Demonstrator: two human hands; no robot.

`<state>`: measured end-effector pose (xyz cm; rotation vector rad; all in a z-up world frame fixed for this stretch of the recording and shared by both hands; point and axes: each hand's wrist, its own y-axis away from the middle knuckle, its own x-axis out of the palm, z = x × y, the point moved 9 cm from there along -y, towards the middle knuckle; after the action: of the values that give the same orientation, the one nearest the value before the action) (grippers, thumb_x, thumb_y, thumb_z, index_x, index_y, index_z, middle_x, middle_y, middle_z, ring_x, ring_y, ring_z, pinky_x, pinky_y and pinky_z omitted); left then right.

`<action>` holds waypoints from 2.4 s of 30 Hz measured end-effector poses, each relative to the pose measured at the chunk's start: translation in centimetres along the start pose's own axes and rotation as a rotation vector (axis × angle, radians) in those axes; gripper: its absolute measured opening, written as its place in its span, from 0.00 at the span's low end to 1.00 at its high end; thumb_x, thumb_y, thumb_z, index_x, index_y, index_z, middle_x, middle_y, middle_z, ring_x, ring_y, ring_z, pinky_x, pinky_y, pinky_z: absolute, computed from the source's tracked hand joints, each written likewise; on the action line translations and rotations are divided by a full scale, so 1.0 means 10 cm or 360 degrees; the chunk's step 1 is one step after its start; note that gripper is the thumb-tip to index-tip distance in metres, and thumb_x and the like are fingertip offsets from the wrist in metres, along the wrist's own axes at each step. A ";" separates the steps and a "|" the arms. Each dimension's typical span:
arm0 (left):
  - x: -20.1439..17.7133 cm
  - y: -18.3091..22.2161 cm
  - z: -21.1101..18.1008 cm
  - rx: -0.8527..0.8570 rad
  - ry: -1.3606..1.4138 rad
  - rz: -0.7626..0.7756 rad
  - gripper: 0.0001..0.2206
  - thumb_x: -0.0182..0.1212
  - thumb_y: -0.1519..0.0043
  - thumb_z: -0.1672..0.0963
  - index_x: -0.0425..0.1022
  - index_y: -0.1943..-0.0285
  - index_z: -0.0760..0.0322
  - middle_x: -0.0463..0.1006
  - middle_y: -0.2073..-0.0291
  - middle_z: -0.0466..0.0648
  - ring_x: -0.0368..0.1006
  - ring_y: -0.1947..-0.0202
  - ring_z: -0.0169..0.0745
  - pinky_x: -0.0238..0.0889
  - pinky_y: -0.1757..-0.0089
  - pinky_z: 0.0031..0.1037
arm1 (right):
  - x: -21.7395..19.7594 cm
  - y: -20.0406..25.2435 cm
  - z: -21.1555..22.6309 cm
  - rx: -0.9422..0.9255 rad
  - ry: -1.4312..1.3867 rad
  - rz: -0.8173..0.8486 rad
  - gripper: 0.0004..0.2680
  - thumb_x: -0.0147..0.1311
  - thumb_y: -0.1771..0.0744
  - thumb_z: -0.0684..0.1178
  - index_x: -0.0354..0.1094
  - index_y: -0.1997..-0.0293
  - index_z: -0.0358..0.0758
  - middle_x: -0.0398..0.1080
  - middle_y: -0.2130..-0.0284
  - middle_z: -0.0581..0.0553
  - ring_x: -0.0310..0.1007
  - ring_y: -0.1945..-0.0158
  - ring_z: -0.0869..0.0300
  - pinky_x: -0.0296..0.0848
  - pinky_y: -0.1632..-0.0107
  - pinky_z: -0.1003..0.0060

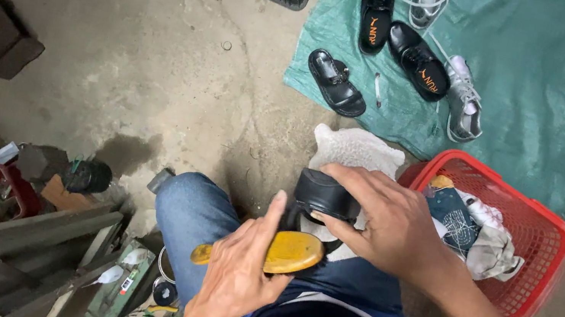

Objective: Polishing a black shoe using a sponge applicator and a brush while sitting on the floor

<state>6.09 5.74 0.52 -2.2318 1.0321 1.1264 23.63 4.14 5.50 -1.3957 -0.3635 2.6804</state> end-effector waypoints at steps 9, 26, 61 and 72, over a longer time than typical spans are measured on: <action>0.10 0.01 -0.07 -0.0050 0.0173 0.0065 0.54 0.71 0.57 0.55 0.40 0.20 0.71 0.79 0.50 0.59 0.75 0.53 0.54 0.69 0.57 0.37 | 0.03 -0.03 0.00 0.0011 0.0002 0.0024 0.20 0.61 0.35 0.58 0.66 0.39 0.44 0.77 0.49 0.48 0.77 0.48 0.54 0.75 0.55 0.61; 0.01 0.04 -0.21 0.0074 0.0241 -0.0035 0.55 0.78 0.52 0.53 0.40 0.22 0.76 0.77 0.44 0.65 0.76 0.52 0.58 0.70 0.54 0.38 | 0.05 -0.06 -0.01 0.0086 -0.0017 0.0028 0.20 0.64 0.37 0.58 0.66 0.41 0.44 0.77 0.49 0.48 0.78 0.49 0.56 0.73 0.52 0.62; -0.13 0.25 0.22 -0.0144 0.0020 -0.0084 0.53 0.76 0.55 0.52 0.45 0.21 0.66 0.72 0.33 0.56 0.76 0.42 0.54 0.70 0.50 0.40 | 0.42 -0.09 -0.13 0.0296 -0.0393 0.0374 0.25 0.60 0.39 0.55 0.60 0.34 0.50 0.73 0.41 0.44 0.74 0.41 0.51 0.68 0.42 0.55; -0.10 0.60 0.49 -0.0389 0.0003 -0.0080 0.54 0.75 0.58 0.53 0.46 0.20 0.59 0.82 0.54 0.49 0.80 0.59 0.48 0.72 0.58 0.33 | 0.49 -0.15 -0.19 0.0442 -0.0309 0.0359 0.26 0.60 0.38 0.58 0.60 0.33 0.49 0.72 0.41 0.45 0.72 0.40 0.48 0.66 0.42 0.52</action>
<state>-1.42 5.56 -1.74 -2.4317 0.8735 1.2883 22.26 6.83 0.93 -1.1632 0.1603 2.9120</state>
